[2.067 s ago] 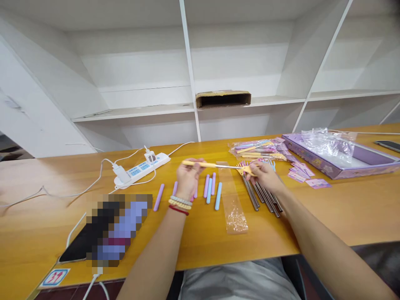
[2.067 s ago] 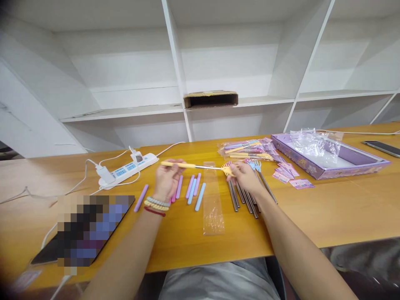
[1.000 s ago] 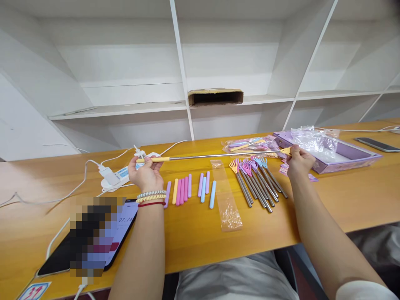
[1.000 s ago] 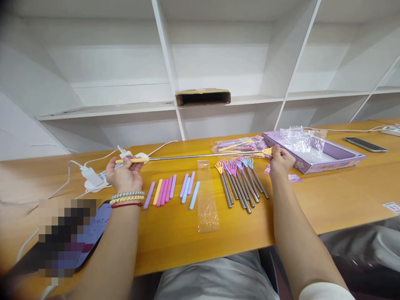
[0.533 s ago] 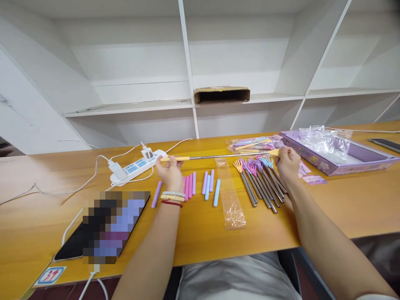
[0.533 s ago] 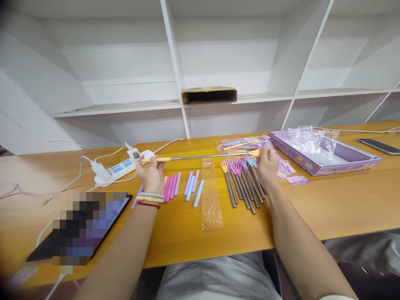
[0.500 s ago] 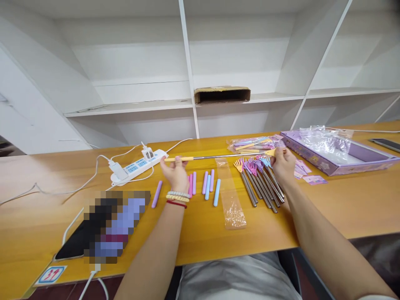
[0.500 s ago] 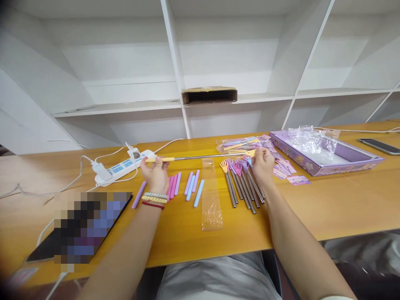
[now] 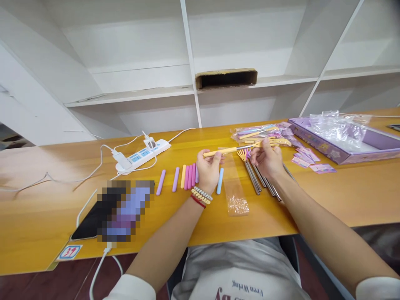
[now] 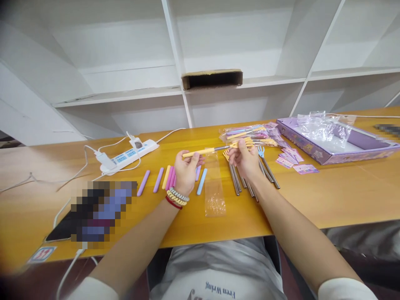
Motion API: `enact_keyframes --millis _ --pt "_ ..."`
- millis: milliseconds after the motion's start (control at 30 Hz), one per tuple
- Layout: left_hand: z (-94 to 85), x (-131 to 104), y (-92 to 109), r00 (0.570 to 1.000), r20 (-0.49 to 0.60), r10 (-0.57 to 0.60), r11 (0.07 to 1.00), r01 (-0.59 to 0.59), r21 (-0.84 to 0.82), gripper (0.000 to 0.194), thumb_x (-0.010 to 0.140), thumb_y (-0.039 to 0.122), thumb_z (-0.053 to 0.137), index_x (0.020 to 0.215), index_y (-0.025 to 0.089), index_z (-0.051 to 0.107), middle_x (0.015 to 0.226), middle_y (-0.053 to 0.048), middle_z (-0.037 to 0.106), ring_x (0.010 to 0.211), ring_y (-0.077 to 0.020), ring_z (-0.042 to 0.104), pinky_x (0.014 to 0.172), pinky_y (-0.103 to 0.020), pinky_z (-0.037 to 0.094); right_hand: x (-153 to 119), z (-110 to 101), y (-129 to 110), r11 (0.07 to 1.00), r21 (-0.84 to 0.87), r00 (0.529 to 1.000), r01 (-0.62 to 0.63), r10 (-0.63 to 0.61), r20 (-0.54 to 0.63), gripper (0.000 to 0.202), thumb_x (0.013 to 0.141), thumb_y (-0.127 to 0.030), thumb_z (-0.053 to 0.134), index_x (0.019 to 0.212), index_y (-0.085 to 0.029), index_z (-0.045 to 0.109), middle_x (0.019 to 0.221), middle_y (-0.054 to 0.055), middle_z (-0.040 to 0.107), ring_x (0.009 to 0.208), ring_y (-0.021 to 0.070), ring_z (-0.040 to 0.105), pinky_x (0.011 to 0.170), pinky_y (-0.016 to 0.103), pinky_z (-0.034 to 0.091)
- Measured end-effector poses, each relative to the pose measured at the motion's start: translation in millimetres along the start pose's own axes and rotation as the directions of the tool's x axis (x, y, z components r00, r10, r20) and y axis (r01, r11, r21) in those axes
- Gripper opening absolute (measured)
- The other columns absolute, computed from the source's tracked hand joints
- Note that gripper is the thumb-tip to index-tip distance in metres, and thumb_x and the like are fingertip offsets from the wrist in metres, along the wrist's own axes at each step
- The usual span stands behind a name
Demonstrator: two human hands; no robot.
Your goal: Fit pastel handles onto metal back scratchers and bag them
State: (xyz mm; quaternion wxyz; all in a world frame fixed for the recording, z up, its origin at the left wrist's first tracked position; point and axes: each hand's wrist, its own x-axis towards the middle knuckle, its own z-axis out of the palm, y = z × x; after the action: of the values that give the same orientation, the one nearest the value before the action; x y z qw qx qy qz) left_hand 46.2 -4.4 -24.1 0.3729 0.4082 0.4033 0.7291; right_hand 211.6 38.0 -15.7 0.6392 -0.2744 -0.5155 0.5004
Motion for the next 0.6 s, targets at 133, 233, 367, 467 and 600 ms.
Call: enact_keyframes --millis 133,233,367,467,600 --pt "2.6 -8 1 0.952 0.304 -0.032 0.958 -0.058 0.282 0.031 0.078 0.041 0.062 0.092 0.015 0.052 0.073 -0.003 0.063 0.064 -0.0133 0.062 0.059 -0.025 0.049 -2 4 1 0.993 0.067 0.988 -0.102 0.093 0.127 0.037 0.066 -0.053 0.071 0.074 -0.02 0.056 0.052 -0.003 0.054 0.038 0.0085 0.048 0.032 0.02 0.028" --pt "-5.7 -6 7 0.919 0.393 0.017 0.801 -0.248 0.545 0.034 0.078 0.044 0.06 0.098 0.016 0.058 0.078 -0.003 0.063 0.064 -0.0128 0.057 0.063 -0.028 0.046 0 3 -1 0.991 0.04 0.986 -0.13 0.125 0.11 0.042 0.07 -0.059 0.064 0.068 -0.018 0.055 0.047 -0.002 0.051 0.036 0.0086 0.046 0.032 0.02 0.029" --pt "-22.0 2 20 0.796 0.605 -0.01 0.555 -0.499 0.666 0.039 0.072 0.046 0.066 0.099 0.019 0.061 0.089 -0.006 0.063 0.08 -0.0192 0.058 0.08 -0.036 0.045 15 -19 -10 0.998 0.006 0.98 -0.055 0.055 -0.192 0.053 0.074 -0.07 0.049 0.063 -0.019 0.052 0.039 -0.004 0.043 0.03 0.0065 0.036 0.029 0.021 0.024" --pt "-28.0 1 23 0.55 0.816 -0.179 0.518 -0.652 0.554 0.042 0.066 0.046 0.07 0.099 0.021 0.064 0.099 -0.007 0.064 0.1 -0.0253 0.055 0.097 -0.044 0.036 23 -35 -12 0.997 -0.043 0.964 -0.063 0.05 -0.262 0.056 0.074 -0.074 0.044 0.061 -0.02 0.051 0.034 -0.006 0.035 0.027 0.0055 0.028 0.028 0.021 0.021" --pt "-28.5 -4 20 0.373 0.846 -0.382 0.556 -0.639 0.532 0.045 0.066 0.037 0.07 0.109 0.025 0.064 0.128 -0.009 0.055 0.123 -0.0303 0.043 0.106 -0.051 0.024 26 -42 -9 0.993 -0.006 0.961 -0.116 0.111 -0.253 0.049 0.07 -0.067 0.058 0.061 -0.02 0.051 0.035 -0.007 0.034 0.029 0.0047 0.029 0.028 0.019 0.024"
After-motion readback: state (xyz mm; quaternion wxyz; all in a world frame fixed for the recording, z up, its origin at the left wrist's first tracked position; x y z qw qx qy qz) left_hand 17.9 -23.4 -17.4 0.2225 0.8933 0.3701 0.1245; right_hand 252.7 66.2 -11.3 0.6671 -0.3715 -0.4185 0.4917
